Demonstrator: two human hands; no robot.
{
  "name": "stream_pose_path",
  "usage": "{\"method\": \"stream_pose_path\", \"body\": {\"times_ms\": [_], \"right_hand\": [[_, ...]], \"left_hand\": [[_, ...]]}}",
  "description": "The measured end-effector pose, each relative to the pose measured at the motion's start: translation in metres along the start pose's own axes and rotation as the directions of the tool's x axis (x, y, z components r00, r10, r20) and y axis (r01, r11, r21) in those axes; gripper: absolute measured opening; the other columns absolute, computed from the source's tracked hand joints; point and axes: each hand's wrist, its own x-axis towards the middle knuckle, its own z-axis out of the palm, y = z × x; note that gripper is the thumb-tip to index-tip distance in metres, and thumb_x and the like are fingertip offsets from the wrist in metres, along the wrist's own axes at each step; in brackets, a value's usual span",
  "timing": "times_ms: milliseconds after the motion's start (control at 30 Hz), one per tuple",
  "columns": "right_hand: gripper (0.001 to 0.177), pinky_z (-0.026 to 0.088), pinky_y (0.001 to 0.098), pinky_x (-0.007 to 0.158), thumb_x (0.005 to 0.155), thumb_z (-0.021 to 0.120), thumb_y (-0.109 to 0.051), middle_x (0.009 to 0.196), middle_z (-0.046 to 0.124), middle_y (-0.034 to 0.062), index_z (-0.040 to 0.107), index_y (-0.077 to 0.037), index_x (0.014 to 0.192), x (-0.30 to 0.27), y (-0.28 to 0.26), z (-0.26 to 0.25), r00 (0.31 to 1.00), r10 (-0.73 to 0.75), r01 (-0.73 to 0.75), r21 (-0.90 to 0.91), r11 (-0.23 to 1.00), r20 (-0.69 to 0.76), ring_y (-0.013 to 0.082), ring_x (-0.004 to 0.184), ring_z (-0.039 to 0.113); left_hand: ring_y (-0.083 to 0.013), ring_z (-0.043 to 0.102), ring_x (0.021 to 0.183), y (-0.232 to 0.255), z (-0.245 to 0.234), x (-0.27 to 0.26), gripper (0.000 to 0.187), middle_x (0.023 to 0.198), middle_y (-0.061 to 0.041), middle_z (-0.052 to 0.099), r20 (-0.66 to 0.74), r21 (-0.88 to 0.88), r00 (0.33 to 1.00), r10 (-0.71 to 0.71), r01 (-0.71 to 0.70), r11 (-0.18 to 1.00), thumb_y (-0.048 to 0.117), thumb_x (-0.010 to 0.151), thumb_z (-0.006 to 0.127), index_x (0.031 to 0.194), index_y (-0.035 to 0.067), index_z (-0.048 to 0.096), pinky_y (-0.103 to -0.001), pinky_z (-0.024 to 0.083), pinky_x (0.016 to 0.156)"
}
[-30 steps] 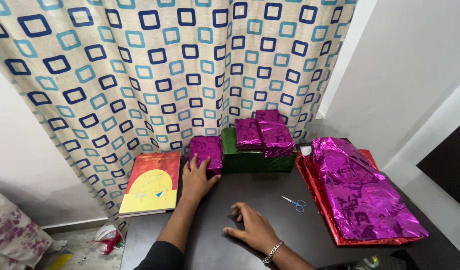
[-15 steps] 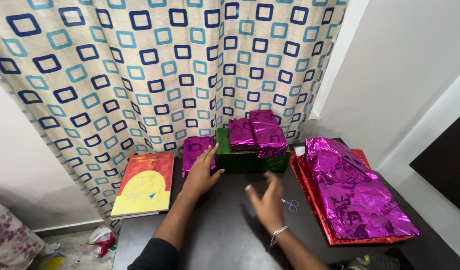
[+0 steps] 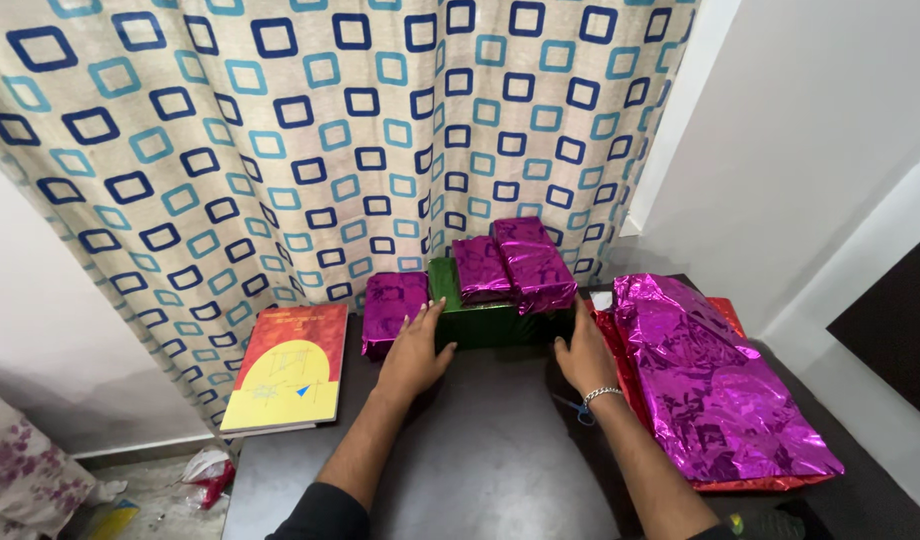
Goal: The person wraps a book with purple metallic wrapping paper on a table. They fold the paper around the book, secure it with tape, and trim excess paper with scissors. The wrapped book is placed with other wrapped items.
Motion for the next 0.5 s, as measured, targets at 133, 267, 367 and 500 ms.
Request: {"method": "stream_pose_path", "body": {"times_ms": [133,267,367,500], "right_hand": [[0.090,0.049,0.0501,0.100,0.087,0.068,-0.013,0.154,0.045,0.0172,0.017,-0.020,0.161,-0.008,-0.008,-0.006,0.994,-0.097,0.097,0.000,0.995,-0.055,0.0380,0.132,0.054],[0.088,0.049,0.0505,0.100,0.088,0.068,-0.014,0.153,0.044,0.0200,0.018,-0.018,0.160,0.002,0.008,-0.002,0.985,-0.165,0.165,-0.005,0.986,-0.043,0.0396,0.133,0.051],[0.083,0.048,0.0508,0.100,0.086,0.071,-0.015,0.145,0.050,0.0224,0.025,-0.011,0.155,0.006,0.021,0.001,0.939,-0.298,0.302,-0.006,0.953,-0.171,0.0413,0.130,0.052],[0.052,0.051,0.0459,0.099,0.091,0.071,-0.023,0.132,0.062,0.0170,0.046,-0.009,0.135,-0.005,0.024,-0.002,0.966,-0.203,0.207,0.009,0.978,-0.163,0.0348,0.123,0.061]], "left_hand": [[-0.0380,0.040,0.145,0.002,-0.005,-0.003,0.083,0.150,-0.026,0.046,0.018,-0.017,1.000,-0.004,0.004,1.000,0.023,0.085,0.076,0.154,0.008,0.032,-0.052,0.030,0.119],[-0.0402,0.038,0.144,0.001,-0.016,-0.007,0.085,0.152,-0.024,0.045,0.018,-0.004,1.000,0.011,-0.011,1.000,0.023,0.084,0.077,0.155,0.013,0.032,-0.054,0.028,0.118],[-0.0391,0.037,0.145,-0.007,-0.023,-0.014,0.076,0.151,-0.021,0.047,-0.001,0.020,1.000,-0.012,0.012,1.000,0.023,0.084,0.077,0.152,0.018,0.042,-0.055,0.027,0.118],[-0.0396,0.041,0.143,-0.031,-0.034,-0.029,0.049,0.146,-0.016,0.055,-0.130,0.090,0.991,-0.022,0.034,0.995,0.022,0.084,0.078,0.131,0.020,0.066,-0.056,0.029,0.117]]}}
